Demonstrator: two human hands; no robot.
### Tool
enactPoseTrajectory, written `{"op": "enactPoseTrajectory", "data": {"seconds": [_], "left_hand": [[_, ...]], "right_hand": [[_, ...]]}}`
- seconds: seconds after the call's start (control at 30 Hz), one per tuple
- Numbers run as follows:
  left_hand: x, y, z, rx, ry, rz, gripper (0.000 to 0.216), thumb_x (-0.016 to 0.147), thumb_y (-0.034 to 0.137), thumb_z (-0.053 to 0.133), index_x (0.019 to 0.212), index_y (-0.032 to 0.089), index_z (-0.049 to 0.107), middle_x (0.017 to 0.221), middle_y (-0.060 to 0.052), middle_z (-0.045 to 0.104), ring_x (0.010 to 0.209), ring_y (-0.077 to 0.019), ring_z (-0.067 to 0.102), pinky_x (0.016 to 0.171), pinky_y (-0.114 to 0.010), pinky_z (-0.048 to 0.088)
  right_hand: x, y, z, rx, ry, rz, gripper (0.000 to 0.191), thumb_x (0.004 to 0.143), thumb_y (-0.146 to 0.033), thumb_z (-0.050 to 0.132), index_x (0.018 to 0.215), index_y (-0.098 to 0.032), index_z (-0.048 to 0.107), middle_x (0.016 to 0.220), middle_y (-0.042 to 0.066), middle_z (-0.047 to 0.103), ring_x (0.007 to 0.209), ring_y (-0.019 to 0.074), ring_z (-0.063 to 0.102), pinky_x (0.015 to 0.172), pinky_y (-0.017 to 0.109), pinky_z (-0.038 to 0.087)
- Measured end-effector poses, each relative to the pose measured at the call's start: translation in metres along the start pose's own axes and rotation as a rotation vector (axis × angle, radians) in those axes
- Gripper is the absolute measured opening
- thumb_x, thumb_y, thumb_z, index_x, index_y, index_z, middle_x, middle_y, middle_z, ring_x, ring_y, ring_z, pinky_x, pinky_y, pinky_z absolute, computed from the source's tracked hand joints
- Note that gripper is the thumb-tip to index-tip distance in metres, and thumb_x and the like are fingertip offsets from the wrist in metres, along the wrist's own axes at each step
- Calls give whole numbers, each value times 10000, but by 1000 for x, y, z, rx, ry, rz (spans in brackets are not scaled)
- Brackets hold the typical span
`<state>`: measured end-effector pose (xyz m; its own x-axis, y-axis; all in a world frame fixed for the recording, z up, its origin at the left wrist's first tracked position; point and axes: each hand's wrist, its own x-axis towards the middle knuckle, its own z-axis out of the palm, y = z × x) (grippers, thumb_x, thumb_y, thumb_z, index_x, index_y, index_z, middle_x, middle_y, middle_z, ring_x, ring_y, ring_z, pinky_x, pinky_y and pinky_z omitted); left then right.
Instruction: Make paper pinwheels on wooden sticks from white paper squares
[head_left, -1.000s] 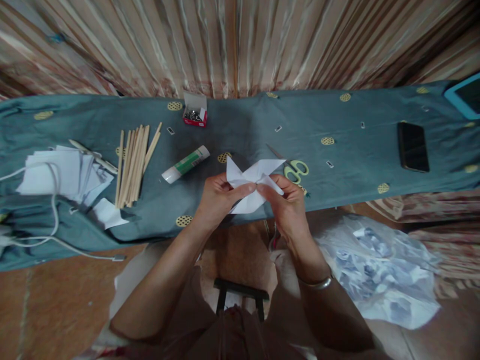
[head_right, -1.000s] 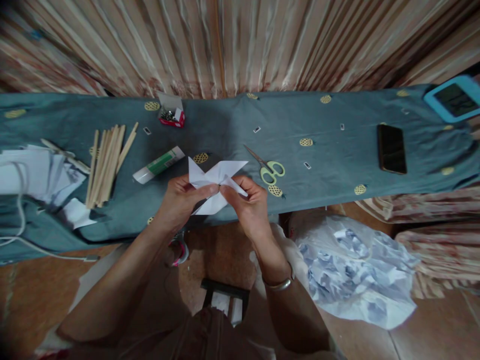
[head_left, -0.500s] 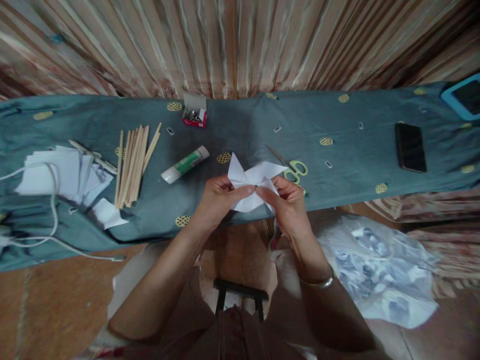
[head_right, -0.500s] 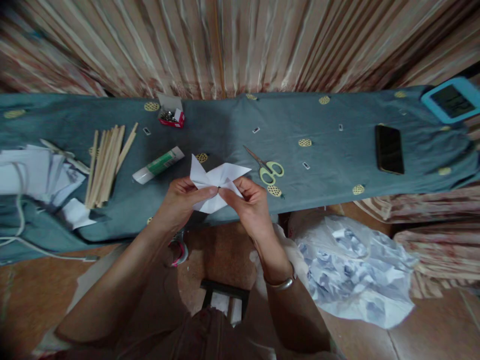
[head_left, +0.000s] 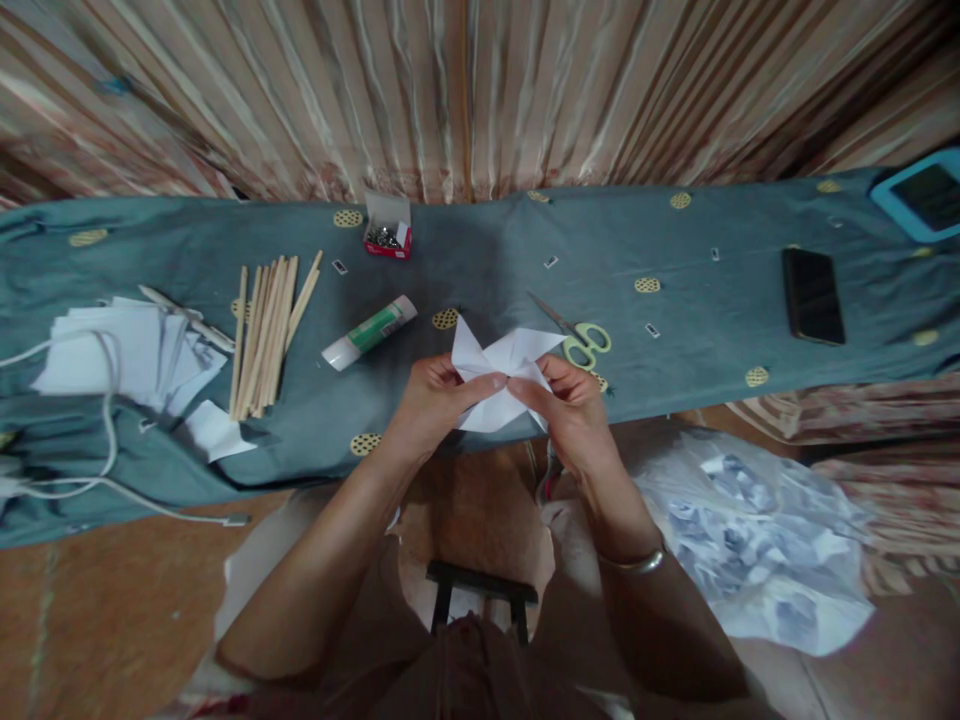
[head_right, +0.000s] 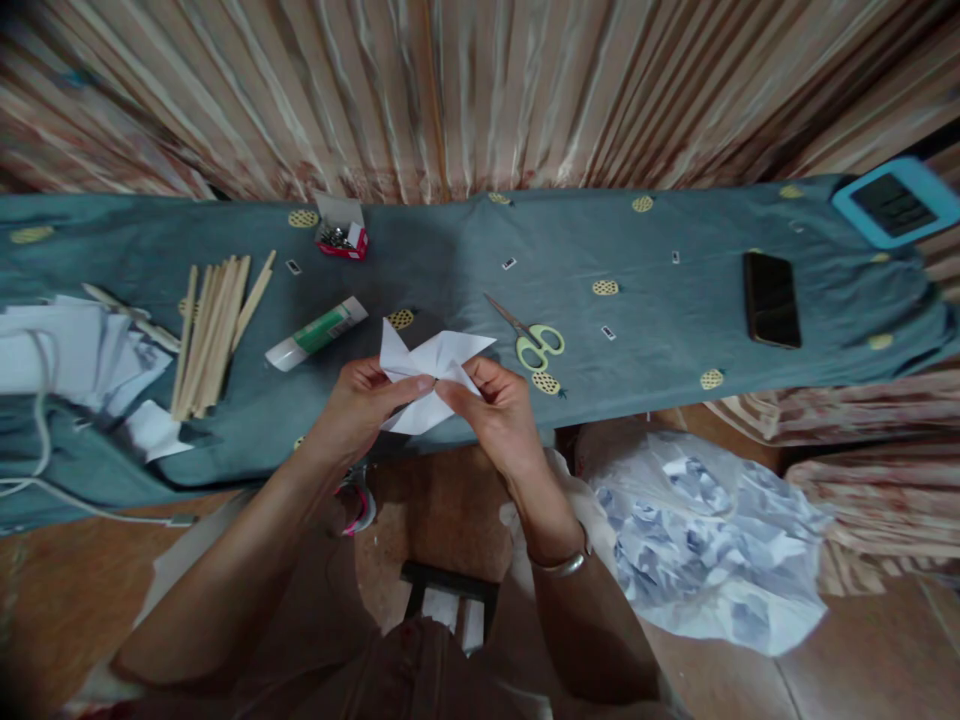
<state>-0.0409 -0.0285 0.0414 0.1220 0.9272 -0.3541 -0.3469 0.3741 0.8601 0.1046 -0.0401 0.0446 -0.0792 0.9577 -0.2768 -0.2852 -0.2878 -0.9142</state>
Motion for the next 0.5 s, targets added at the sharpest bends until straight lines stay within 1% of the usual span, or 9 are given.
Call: {"op": "enactPoseTrajectory", "data": {"seconds": [0.1,0.2,0.37,0.5], "left_hand": [[-1,1,0,-3,-9,-2,287,494,330,895,661,157,739,646,6,719,546,-104,596,559,-233,471],[-1,1,1,-11,-7,-6,276,499,326,895,646,158,734,640,8,718,538,-96,587,544,-220,455],[-1,0,1,1,1,-2,302,495,355,895,637,156,718,629,9,705,515,-91,560,531,-224,442],[-2,-1,1,10,-12,-18,312,514,374,889,642,150,714,623,7,696,511,-91,552,533,-228,439]], "right_hand": [[0,-1,-1,-26,-25,-8,238,629,-379,808,657,-215,637,613,-51,620,552,93,496,565,241,419],[-1,-2,-2,-14,-36,3,237,637,-392,800,651,-214,643,621,-49,620,541,90,478,554,240,412],[-1,0,-1,8,-14,5,245,591,-361,834,629,-210,645,618,-53,622,540,83,475,539,226,392],[0,0,0,-6,2,21,278,566,-383,848,621,-210,638,604,-53,616,526,82,454,518,226,381]]}}
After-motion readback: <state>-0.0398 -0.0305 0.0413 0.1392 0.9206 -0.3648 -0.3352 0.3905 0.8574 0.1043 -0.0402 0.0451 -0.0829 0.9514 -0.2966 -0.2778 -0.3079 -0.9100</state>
